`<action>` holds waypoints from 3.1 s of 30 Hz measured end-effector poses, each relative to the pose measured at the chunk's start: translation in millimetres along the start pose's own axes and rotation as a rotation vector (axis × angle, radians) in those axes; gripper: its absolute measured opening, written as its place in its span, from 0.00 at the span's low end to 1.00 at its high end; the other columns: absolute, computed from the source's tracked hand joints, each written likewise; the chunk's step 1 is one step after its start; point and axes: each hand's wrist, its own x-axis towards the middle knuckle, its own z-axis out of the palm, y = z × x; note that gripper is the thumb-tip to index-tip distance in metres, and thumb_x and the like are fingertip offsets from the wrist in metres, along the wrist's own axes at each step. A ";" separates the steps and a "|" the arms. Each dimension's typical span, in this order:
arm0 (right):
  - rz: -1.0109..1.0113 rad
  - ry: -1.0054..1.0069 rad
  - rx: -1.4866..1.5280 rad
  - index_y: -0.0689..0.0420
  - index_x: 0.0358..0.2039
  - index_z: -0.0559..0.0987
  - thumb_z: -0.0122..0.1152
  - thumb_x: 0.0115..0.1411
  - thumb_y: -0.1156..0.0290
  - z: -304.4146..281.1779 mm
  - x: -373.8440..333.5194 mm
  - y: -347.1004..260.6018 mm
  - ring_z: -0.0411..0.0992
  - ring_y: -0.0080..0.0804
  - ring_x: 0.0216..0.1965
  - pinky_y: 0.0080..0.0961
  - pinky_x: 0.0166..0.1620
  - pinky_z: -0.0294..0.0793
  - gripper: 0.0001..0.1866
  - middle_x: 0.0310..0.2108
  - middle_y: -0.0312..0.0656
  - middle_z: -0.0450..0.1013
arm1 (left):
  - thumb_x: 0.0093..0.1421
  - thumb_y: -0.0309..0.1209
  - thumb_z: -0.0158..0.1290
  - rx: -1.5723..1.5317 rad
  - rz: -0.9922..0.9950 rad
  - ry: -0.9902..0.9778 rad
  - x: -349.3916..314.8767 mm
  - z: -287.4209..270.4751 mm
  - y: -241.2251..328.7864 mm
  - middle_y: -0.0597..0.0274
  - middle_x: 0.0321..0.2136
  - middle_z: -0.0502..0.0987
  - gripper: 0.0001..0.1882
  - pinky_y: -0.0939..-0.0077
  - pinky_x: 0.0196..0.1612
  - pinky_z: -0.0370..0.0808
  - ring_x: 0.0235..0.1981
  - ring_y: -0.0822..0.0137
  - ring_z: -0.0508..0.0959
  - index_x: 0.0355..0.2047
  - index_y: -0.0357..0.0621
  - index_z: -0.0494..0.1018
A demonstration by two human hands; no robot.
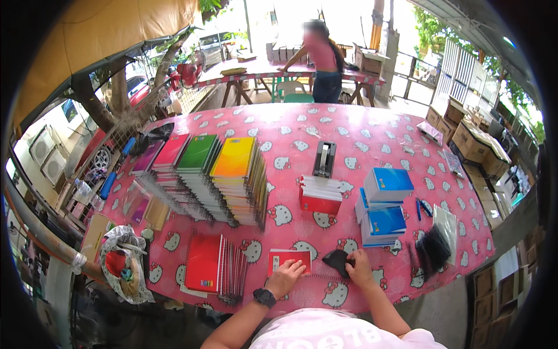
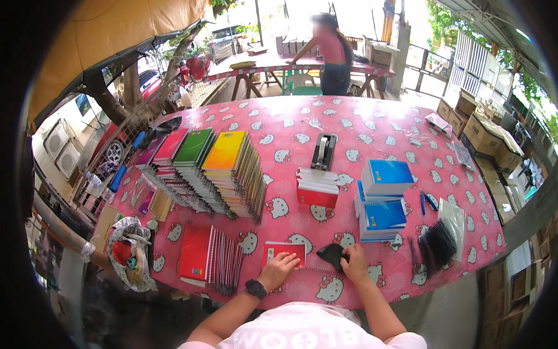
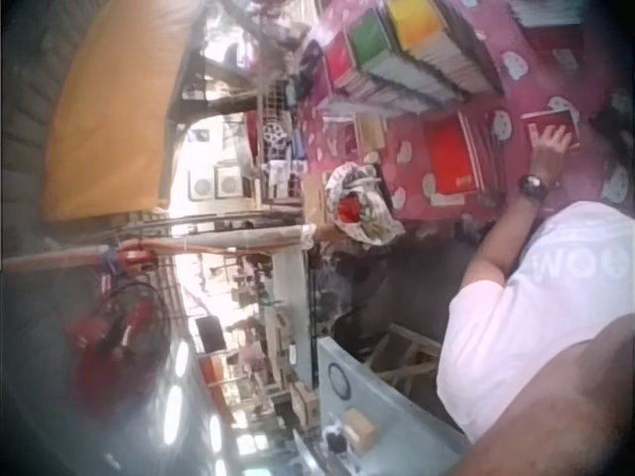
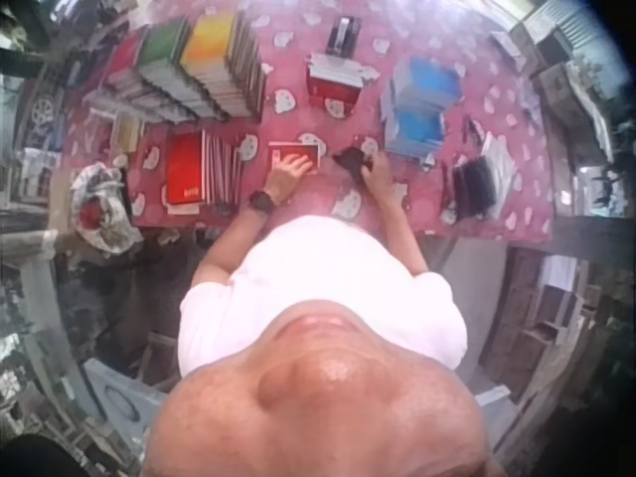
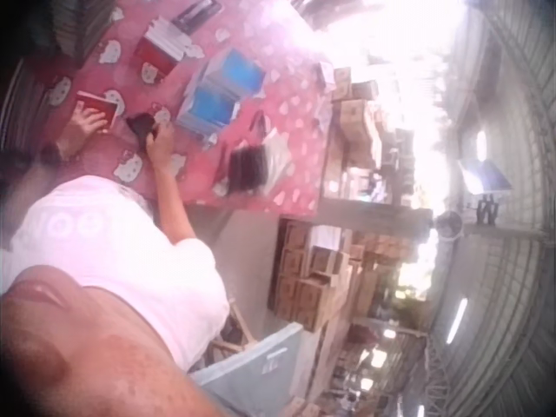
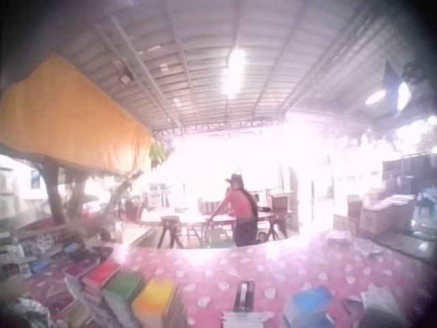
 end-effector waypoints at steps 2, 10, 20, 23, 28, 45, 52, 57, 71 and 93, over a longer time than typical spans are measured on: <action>-0.076 -0.062 -0.020 0.56 0.37 0.74 0.65 0.46 0.72 -3.3 -5.4 -1.5 0.66 0.47 0.47 0.38 0.48 0.66 0.16 0.43 0.46 0.69 | 0.56 0.31 0.52 -0.033 -0.023 -0.038 0.9 -5.9 -0.9 0.60 0.39 0.77 0.12 0.63 0.50 0.70 0.43 0.58 0.75 0.40 0.45 0.74; -0.227 -0.392 -0.163 0.46 0.46 0.71 0.71 0.41 0.48 -11.6 -6.0 -10.5 0.58 0.51 0.57 0.51 0.56 0.57 0.33 0.61 0.44 0.56 | 0.57 0.29 0.49 0.206 -0.046 -0.079 9.5 -52.4 27.1 0.67 0.31 0.76 0.09 0.55 0.55 0.61 0.38 0.66 0.76 0.39 0.51 0.72; -0.289 -0.424 -0.293 0.46 0.50 0.67 0.75 0.36 0.53 1.9 7.5 -19.3 0.58 0.51 0.56 0.50 0.56 0.59 0.40 0.62 0.47 0.53 | 0.56 0.33 0.55 -0.039 -0.122 0.047 -10.0 -37.7 39.9 0.72 0.34 0.74 0.12 0.56 0.56 0.54 0.41 0.71 0.73 0.41 0.55 0.74; -0.302 -0.559 -0.310 0.47 0.50 0.67 0.75 0.36 0.53 -9.3 15.6 -24.0 0.60 0.51 0.55 0.49 0.55 0.61 0.40 0.58 0.48 0.56 | 0.55 0.34 0.56 -0.046 -0.130 0.028 -14.2 -39.6 34.0 0.74 0.34 0.74 0.11 0.56 0.56 0.53 0.42 0.72 0.72 0.40 0.57 0.75; -0.128 -0.615 -0.244 0.49 0.49 0.68 0.75 0.34 0.53 3.6 9.6 -20.8 0.61 0.49 0.54 0.47 0.54 0.62 0.40 0.50 0.48 0.61 | 0.53 0.34 0.57 -0.046 -0.189 0.096 -11.2 -37.1 41.1 0.75 0.34 0.74 0.10 0.50 0.55 0.53 0.41 0.72 0.73 0.37 0.60 0.76; -0.254 -0.216 -0.117 0.49 0.45 0.75 0.74 0.38 0.50 17.6 18.2 -29.1 0.65 0.49 0.50 0.40 0.52 0.66 0.34 0.48 0.53 0.66 | 0.49 0.43 0.61 -0.039 -0.312 0.124 -21.0 -39.7 17.1 0.73 0.32 0.76 0.12 0.45 0.57 0.49 0.42 0.69 0.73 0.32 0.55 0.78; -0.039 -0.727 0.507 0.59 0.40 0.79 0.66 0.52 0.51 9.2 22.6 -69.0 0.69 0.31 0.45 0.28 0.50 0.67 0.24 0.39 0.41 0.74 | 0.46 0.40 0.63 -0.119 -0.247 0.100 -22.3 -44.1 12.5 0.72 0.29 0.76 0.10 0.47 0.57 0.52 0.41 0.69 0.73 0.27 0.53 0.78; -0.075 -0.885 0.837 0.58 0.39 0.81 0.65 0.50 0.51 10.2 29.6 -60.8 0.69 0.36 0.48 0.31 0.54 0.63 0.24 0.43 0.45 0.74 | 0.44 0.39 0.64 -0.139 -0.218 0.084 -20.7 -44.7 14.2 0.72 0.29 0.76 0.11 0.52 0.56 0.55 0.41 0.69 0.73 0.28 0.53 0.79; -0.011 -0.828 0.714 0.57 0.38 0.80 0.66 0.52 0.56 23.4 38.2 -68.6 0.70 0.28 0.42 0.25 0.46 0.68 0.20 0.39 0.40 0.74 | 0.42 0.33 0.65 -0.198 -0.232 0.108 -12.8 -46.9 6.6 0.69 0.28 0.76 0.16 0.57 0.55 0.59 0.39 0.67 0.74 0.34 0.51 0.78; -0.079 -0.901 0.597 0.59 0.44 0.78 0.64 0.53 0.52 35.6 52.2 -93.6 0.67 0.24 0.40 0.23 0.46 0.65 0.25 0.37 0.37 0.73 | 0.47 0.19 0.62 -0.603 -0.640 0.335 -36.6 -59.1 4.1 0.60 0.34 0.77 0.15 0.77 0.30 0.76 0.29 0.67 0.80 0.37 0.39 0.77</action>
